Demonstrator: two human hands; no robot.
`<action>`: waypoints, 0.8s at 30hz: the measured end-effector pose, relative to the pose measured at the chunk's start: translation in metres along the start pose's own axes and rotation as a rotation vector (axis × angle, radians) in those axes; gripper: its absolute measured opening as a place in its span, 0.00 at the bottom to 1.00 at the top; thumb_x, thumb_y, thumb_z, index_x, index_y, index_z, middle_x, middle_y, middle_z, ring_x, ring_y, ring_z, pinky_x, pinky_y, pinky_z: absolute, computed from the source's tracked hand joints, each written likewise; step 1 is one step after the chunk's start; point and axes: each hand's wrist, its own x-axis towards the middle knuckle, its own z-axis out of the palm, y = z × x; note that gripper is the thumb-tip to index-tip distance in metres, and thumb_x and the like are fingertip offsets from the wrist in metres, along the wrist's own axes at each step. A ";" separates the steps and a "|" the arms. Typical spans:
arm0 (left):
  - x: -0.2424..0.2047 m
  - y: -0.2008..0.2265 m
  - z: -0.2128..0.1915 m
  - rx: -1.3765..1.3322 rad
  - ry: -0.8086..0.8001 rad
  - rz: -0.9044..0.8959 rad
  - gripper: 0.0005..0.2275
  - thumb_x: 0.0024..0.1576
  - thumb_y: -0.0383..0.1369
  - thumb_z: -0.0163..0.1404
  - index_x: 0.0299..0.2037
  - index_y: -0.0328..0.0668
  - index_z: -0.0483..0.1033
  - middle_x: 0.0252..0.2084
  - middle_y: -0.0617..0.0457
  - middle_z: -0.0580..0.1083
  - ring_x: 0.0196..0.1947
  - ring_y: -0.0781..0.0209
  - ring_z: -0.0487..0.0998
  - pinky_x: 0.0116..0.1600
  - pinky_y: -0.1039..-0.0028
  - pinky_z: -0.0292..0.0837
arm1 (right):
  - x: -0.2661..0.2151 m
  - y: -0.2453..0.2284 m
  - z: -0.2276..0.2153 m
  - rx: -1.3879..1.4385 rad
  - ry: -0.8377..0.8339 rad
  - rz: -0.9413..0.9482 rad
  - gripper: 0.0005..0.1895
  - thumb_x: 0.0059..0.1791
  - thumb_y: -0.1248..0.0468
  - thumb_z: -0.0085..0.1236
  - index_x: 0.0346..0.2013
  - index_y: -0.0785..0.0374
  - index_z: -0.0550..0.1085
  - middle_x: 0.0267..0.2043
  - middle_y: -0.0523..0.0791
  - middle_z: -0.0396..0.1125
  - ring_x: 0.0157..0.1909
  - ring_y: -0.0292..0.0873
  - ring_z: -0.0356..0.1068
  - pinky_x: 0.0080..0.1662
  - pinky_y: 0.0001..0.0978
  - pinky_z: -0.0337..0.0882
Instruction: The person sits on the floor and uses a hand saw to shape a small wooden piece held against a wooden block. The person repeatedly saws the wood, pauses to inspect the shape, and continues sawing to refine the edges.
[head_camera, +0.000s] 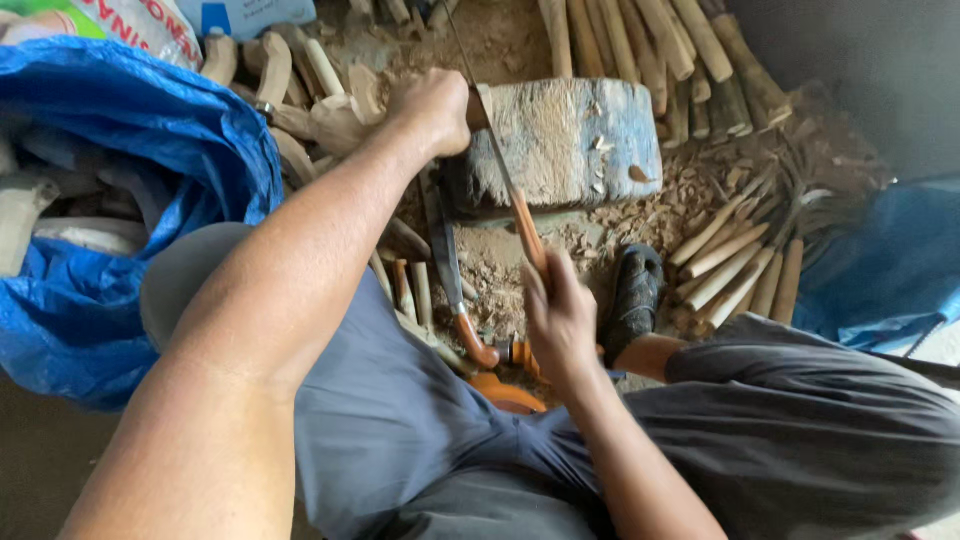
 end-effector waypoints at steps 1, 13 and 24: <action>-0.001 0.002 -0.001 -0.068 -0.025 -0.013 0.09 0.57 0.29 0.58 0.44 0.36 0.77 0.42 0.45 0.76 0.40 0.53 0.78 0.52 0.58 0.78 | -0.029 -0.007 -0.018 0.041 -0.020 0.040 0.11 0.55 0.62 0.53 0.50 0.63 0.70 0.26 0.46 0.66 0.25 0.36 0.65 0.29 0.33 0.68; 0.003 -0.008 -0.011 -0.037 0.013 -0.059 0.09 0.54 0.22 0.58 0.45 0.35 0.78 0.41 0.45 0.77 0.39 0.55 0.80 0.50 0.62 0.81 | 0.040 -0.002 0.013 0.093 -0.053 -0.046 0.09 0.59 0.60 0.53 0.45 0.63 0.69 0.24 0.45 0.64 0.24 0.36 0.60 0.28 0.31 0.63; 0.012 -0.017 0.003 0.068 0.209 0.144 0.08 0.53 0.23 0.57 0.42 0.38 0.80 0.42 0.42 0.77 0.42 0.46 0.79 0.47 0.58 0.80 | 0.027 0.025 0.015 0.014 -0.143 0.184 0.10 0.59 0.59 0.53 0.42 0.64 0.70 0.22 0.47 0.66 0.21 0.42 0.64 0.27 0.35 0.63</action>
